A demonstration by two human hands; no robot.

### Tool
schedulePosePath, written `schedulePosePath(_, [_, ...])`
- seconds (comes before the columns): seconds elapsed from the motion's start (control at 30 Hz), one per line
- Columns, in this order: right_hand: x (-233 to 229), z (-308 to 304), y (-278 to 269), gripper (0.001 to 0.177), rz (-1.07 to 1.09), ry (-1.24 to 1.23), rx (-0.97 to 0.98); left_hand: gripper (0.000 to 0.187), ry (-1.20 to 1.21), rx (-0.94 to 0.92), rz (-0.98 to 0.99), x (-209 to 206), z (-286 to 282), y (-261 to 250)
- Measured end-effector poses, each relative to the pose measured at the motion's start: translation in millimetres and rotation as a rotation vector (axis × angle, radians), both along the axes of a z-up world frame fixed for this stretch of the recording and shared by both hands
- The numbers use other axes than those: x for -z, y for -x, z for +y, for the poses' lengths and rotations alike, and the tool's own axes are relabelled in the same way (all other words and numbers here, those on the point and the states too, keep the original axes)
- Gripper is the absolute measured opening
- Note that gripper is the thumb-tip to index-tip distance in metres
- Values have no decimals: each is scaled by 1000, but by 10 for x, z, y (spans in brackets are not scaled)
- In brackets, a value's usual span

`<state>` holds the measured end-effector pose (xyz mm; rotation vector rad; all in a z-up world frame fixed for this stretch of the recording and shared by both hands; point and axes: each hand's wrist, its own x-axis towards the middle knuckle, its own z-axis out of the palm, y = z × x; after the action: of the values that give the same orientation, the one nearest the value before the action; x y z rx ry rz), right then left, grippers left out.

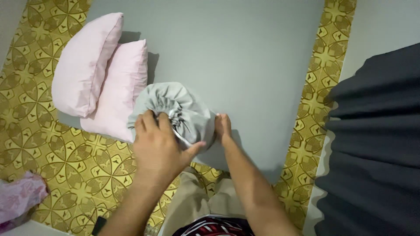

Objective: Putting a fresh cover on a bolster and smoothing it out on a bed.

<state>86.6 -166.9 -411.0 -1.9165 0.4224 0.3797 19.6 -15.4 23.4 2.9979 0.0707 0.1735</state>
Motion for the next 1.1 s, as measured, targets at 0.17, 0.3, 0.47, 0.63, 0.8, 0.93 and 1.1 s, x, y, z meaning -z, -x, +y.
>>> schedulePosePath(0.17, [-322,31,111,44,156,-137,106,43,96,19,-25,151,102,87])
schedulePosePath(0.3, [-508,-81,187,46,-86,-108,31,28,277,109,-68,176,209,259])
schedulePosePath(0.47, [-1249,-143,113,42,19,-132,12,24,399,142,-102,-159,274,306])
schedulePosePath(0.63, [-1224,-278,51,41,25,-193,114,30,472,252,-170,-647,213,414])
schedulePosePath(0.8, [-971,-545,-126,38,-273,97,35,34,598,275,-187,-732,290,762])
schedulePosePath(0.93, [-1351,-578,-382,41,-189,161,-49,29,698,264,-218,-719,580,942])
schedulePosePath(1.1, [-1333,-565,-495,26,-437,-274,-285,28,688,72,37,-352,1845,1197])
